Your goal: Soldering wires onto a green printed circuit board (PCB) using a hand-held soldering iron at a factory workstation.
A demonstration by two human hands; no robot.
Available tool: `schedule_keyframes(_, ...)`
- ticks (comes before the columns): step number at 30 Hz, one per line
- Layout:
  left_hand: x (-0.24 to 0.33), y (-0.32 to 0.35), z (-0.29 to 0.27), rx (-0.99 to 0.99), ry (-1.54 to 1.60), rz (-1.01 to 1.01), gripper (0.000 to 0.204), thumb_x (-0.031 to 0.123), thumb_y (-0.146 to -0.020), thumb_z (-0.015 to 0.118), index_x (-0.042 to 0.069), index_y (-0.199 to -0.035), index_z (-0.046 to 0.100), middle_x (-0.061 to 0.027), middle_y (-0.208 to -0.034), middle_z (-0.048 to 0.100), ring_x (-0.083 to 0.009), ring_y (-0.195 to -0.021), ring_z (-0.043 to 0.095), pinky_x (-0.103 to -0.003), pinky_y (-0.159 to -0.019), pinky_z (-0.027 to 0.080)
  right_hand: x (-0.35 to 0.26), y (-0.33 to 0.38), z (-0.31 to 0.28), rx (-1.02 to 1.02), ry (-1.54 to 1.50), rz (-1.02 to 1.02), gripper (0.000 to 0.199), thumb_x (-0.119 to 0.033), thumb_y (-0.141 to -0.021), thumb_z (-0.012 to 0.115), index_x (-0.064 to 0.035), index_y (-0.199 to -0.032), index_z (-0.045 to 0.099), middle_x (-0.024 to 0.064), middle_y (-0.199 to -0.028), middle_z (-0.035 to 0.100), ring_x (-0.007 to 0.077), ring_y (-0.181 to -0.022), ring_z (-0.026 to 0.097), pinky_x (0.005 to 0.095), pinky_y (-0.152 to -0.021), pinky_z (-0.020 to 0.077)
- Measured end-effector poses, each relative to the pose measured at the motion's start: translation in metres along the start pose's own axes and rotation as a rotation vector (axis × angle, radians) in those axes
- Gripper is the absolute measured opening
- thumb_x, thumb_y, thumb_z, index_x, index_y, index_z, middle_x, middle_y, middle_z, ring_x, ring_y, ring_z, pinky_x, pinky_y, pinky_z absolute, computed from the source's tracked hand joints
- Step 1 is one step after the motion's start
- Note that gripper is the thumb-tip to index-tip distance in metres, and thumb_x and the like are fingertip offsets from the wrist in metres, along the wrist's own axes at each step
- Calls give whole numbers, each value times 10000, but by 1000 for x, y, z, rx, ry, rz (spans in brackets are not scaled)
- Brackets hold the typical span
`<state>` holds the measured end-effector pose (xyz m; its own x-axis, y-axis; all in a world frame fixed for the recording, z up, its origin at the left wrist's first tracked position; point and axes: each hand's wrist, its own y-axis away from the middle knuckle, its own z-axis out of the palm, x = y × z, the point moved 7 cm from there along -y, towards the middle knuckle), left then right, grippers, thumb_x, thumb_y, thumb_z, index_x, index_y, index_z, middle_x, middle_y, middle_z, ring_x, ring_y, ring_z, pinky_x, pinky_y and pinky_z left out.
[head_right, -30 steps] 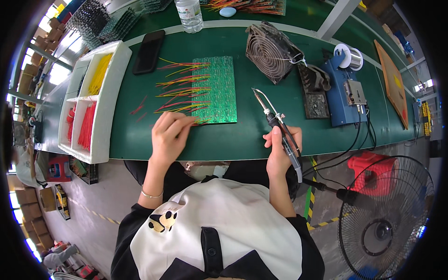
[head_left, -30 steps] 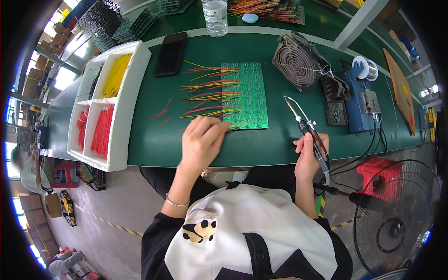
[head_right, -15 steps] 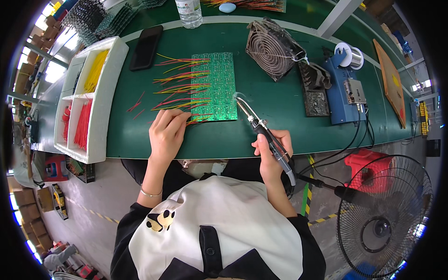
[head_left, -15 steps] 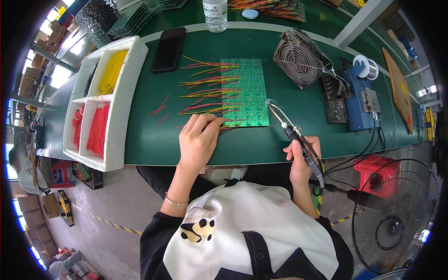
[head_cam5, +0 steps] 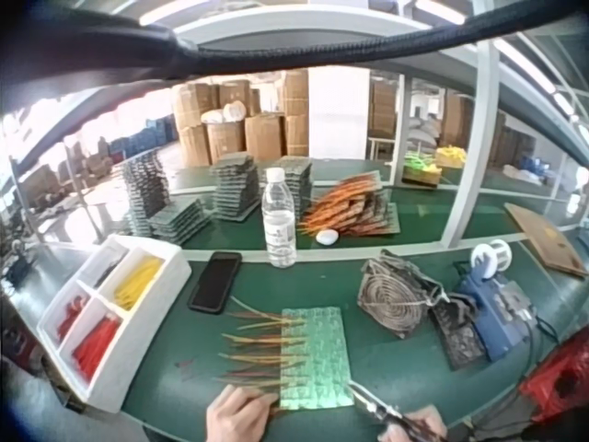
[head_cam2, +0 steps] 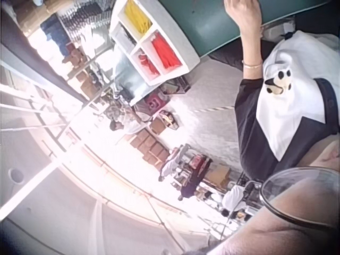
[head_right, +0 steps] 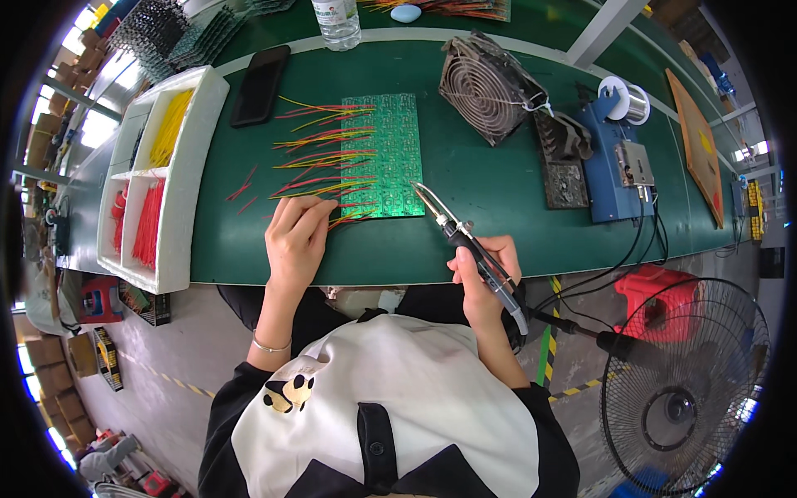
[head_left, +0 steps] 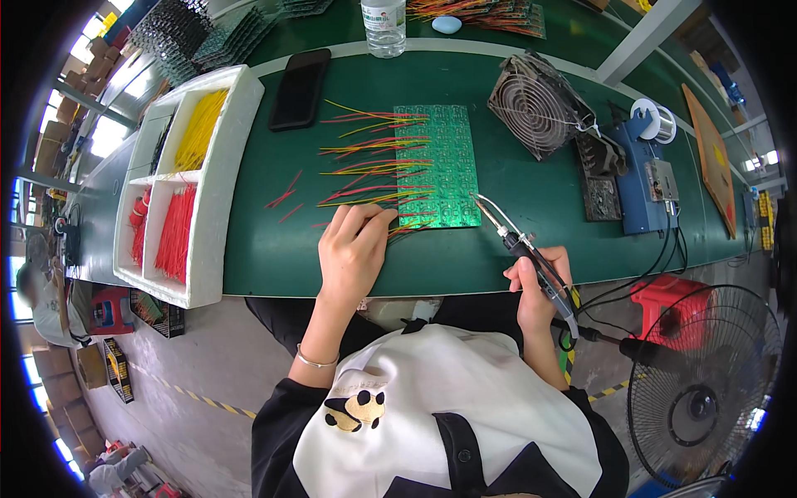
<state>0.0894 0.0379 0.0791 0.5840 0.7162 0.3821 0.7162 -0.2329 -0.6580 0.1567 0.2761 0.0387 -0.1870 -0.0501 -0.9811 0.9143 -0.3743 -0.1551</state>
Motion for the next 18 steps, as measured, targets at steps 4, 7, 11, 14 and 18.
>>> schedule_keyframes(4,-1,1,1,1,0,1,210,-32,-635,664,66,-821,654,-15,-791,564,-183,-670,524,-304,-554,457,0,0,1,1,9,6,156,-40,-831,604,14,-883,467,103,-669,592,78,-528,545,193,-472,439)
schedule_keyframes(7,-1,1,2,-10,1,-2,213,-34,-634,662,65,-822,654,-14,-793,565,-181,-670,524,-302,-555,458,0,1,3,-14,9,5,158,-40,-830,605,14,-881,466,104,-665,592,79,-530,546,194,-471,438)
schedule_keyframes(11,-2,1,2,-11,-1,4,213,-34,-636,660,63,-826,652,-11,-797,567,-179,-671,523,-299,-556,461,2,2,6,-28,-3,18,166,-44,-826,610,15,-881,465,104,-662,592,80,-533,546,197,-471,437)
schedule_keyframes(14,-3,1,1,-1,9,-3,216,-33,-634,661,63,-828,652,-10,-797,567,-177,-670,522,-297,-555,461,4,5,13,-44,-26,66,179,-48,-817,621,16,-883,467,101,-659,593,77,-531,542,196,-473,436)
schedule_keyframes(18,-3,3,1,-11,-4,-9,222,-32,-631,664,63,-831,651,-11,-802,565,-178,-670,521,-299,-557,463,1,5,16,-53,59,64,161,-65,-841,577,7,-853,434,110,-621,558,101,-486,514,220,-485,445)
